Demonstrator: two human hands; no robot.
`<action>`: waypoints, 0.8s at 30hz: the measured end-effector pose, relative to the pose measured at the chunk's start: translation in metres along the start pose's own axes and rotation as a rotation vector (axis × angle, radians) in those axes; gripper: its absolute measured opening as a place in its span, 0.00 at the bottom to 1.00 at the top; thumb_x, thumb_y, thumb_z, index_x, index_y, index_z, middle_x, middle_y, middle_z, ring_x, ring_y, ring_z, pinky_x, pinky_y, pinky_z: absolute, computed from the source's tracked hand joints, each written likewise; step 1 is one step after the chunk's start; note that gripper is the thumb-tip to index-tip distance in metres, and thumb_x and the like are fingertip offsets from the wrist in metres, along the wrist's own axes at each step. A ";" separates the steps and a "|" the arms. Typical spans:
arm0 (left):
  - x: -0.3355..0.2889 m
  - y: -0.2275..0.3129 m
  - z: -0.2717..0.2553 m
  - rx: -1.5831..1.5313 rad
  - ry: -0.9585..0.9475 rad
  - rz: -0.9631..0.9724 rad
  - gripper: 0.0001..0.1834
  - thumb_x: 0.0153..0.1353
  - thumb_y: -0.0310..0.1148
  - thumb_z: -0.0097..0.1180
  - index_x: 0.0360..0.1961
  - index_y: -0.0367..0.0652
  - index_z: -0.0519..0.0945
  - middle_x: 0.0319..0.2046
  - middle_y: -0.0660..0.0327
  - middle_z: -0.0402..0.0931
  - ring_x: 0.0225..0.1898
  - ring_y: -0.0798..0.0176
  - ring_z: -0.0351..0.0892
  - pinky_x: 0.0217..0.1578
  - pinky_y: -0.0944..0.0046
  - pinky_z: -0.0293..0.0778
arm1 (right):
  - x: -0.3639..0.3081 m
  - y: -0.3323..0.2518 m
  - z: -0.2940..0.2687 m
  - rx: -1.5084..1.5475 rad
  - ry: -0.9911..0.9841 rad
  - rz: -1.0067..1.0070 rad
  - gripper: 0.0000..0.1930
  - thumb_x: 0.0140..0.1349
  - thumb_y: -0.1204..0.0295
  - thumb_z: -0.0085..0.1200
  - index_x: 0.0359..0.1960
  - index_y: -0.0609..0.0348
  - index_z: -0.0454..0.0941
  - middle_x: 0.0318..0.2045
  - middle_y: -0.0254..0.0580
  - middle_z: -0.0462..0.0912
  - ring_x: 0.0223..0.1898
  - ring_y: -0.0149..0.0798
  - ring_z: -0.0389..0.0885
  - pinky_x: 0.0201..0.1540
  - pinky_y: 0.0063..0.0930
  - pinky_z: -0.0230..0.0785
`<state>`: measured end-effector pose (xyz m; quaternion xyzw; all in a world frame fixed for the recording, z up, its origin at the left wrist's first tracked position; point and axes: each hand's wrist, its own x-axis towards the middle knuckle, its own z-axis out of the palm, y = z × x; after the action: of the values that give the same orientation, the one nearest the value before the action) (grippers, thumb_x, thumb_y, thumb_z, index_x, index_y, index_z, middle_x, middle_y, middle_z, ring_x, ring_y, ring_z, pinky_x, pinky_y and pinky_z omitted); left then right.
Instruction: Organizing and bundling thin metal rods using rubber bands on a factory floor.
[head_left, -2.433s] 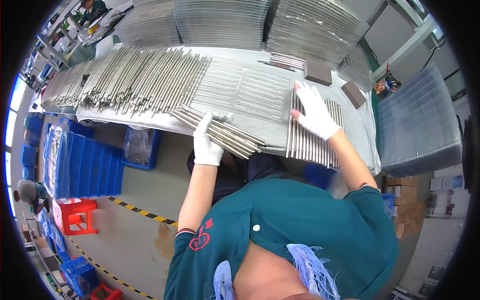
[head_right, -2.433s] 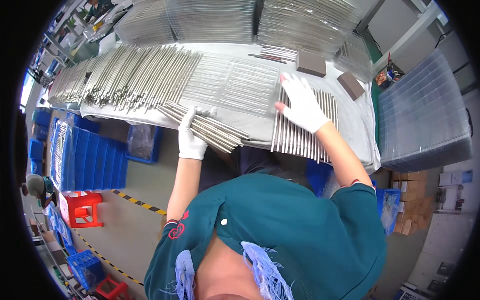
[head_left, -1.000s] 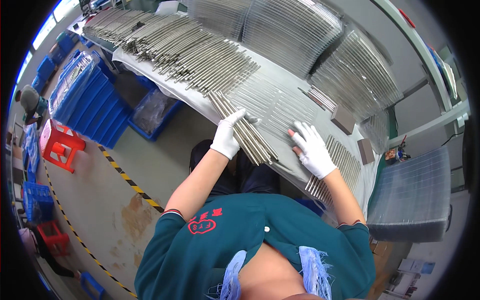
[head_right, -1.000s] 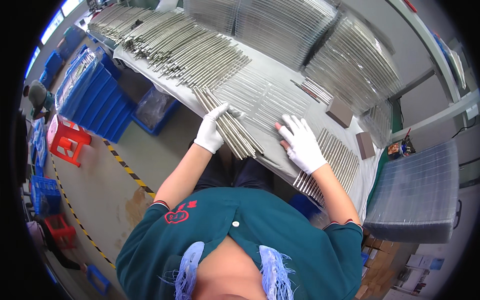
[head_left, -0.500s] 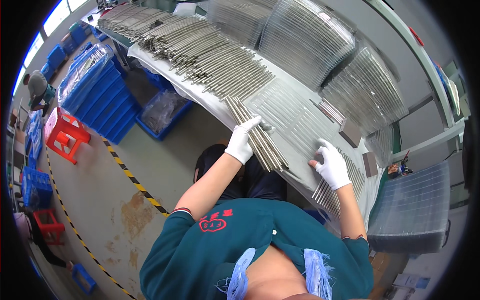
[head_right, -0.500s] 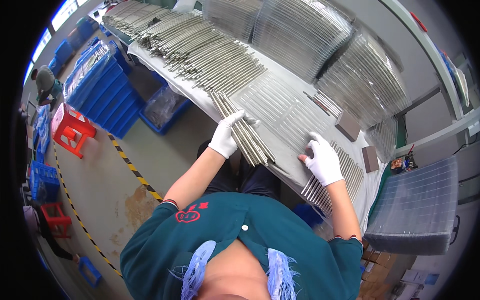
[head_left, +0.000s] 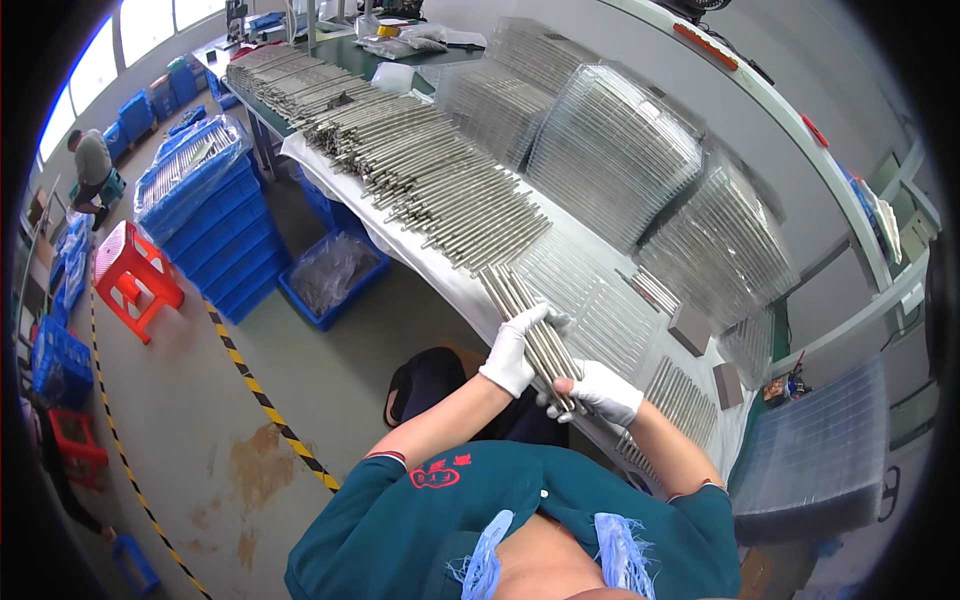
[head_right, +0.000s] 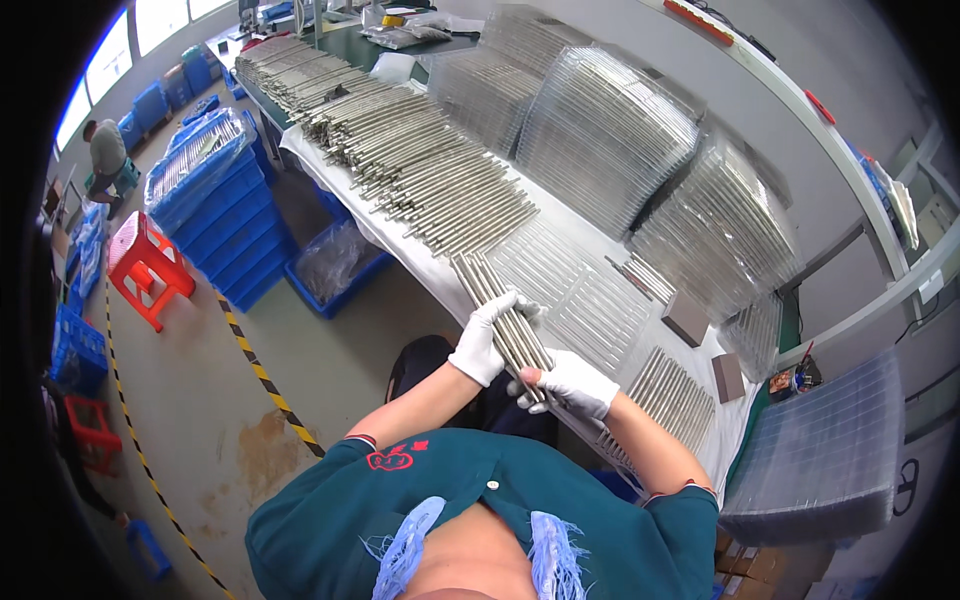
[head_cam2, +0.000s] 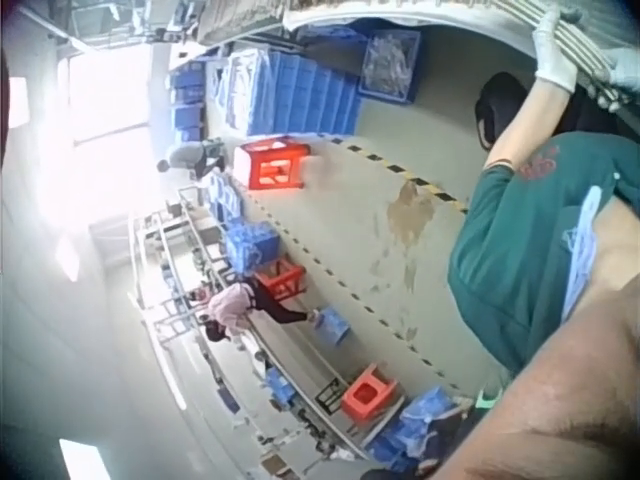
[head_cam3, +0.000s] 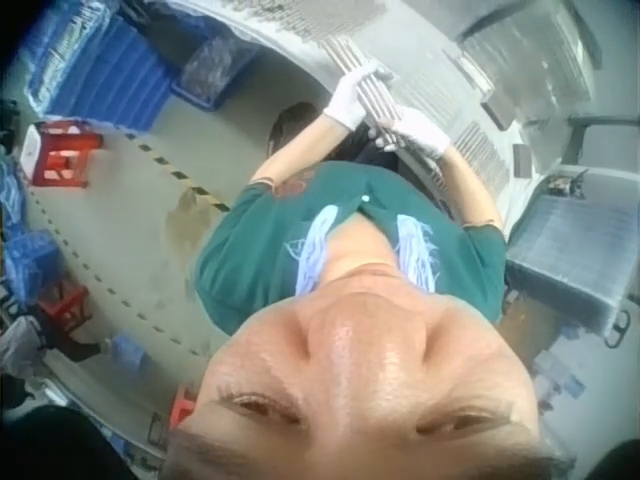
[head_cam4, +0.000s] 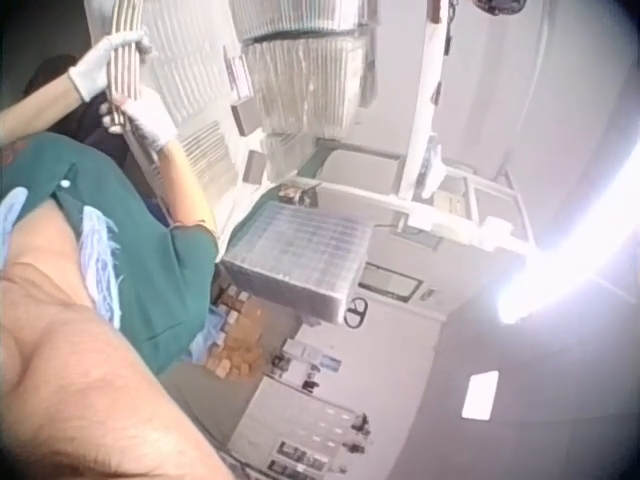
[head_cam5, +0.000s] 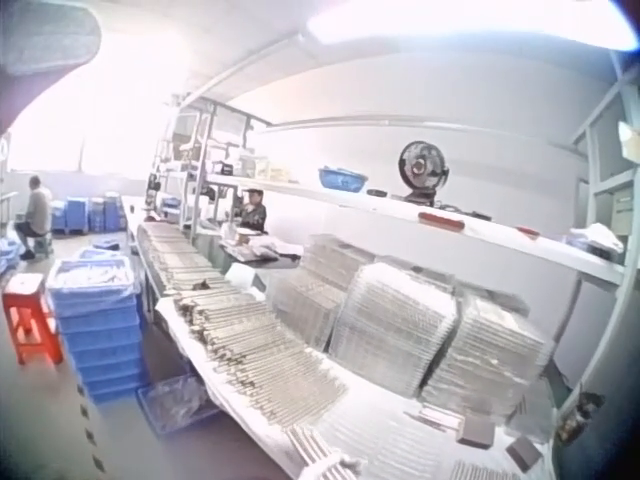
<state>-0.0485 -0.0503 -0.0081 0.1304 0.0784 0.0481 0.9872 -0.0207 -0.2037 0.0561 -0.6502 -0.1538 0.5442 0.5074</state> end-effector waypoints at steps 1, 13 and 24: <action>0.000 0.000 0.000 0.044 0.014 0.005 0.07 0.58 0.33 0.53 0.28 0.42 0.74 0.28 0.60 0.74 0.36 0.61 0.75 0.43 0.61 0.73 | 0.003 -0.002 -0.001 -0.003 0.000 -0.006 0.25 0.53 0.54 0.60 0.43 0.60 0.73 0.36 0.43 0.80 0.33 0.30 0.79 0.37 0.24 0.73; 0.009 -0.003 -0.008 -0.188 0.141 0.001 0.16 0.64 0.38 0.48 0.47 0.39 0.72 0.43 0.56 0.74 0.44 0.57 0.75 0.46 0.56 0.73 | 0.014 -0.034 -0.020 -1.361 0.643 -0.251 0.14 0.57 0.59 0.50 0.32 0.58 0.71 0.26 0.52 0.78 0.32 0.54 0.77 0.33 0.43 0.68; 0.014 -0.004 -0.007 -0.187 0.194 0.014 0.09 0.63 0.34 0.49 0.38 0.40 0.72 0.36 0.56 0.72 0.42 0.53 0.75 0.46 0.51 0.74 | 0.007 -0.005 -0.055 -1.117 1.062 -0.540 0.18 0.52 0.68 0.59 0.43 0.62 0.74 0.28 0.53 0.79 0.29 0.49 0.79 0.32 0.33 0.71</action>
<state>-0.0355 -0.0512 -0.0177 0.0329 0.1679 0.0744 0.9824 0.0310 -0.2235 0.0500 -0.9190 -0.2927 -0.1343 0.2273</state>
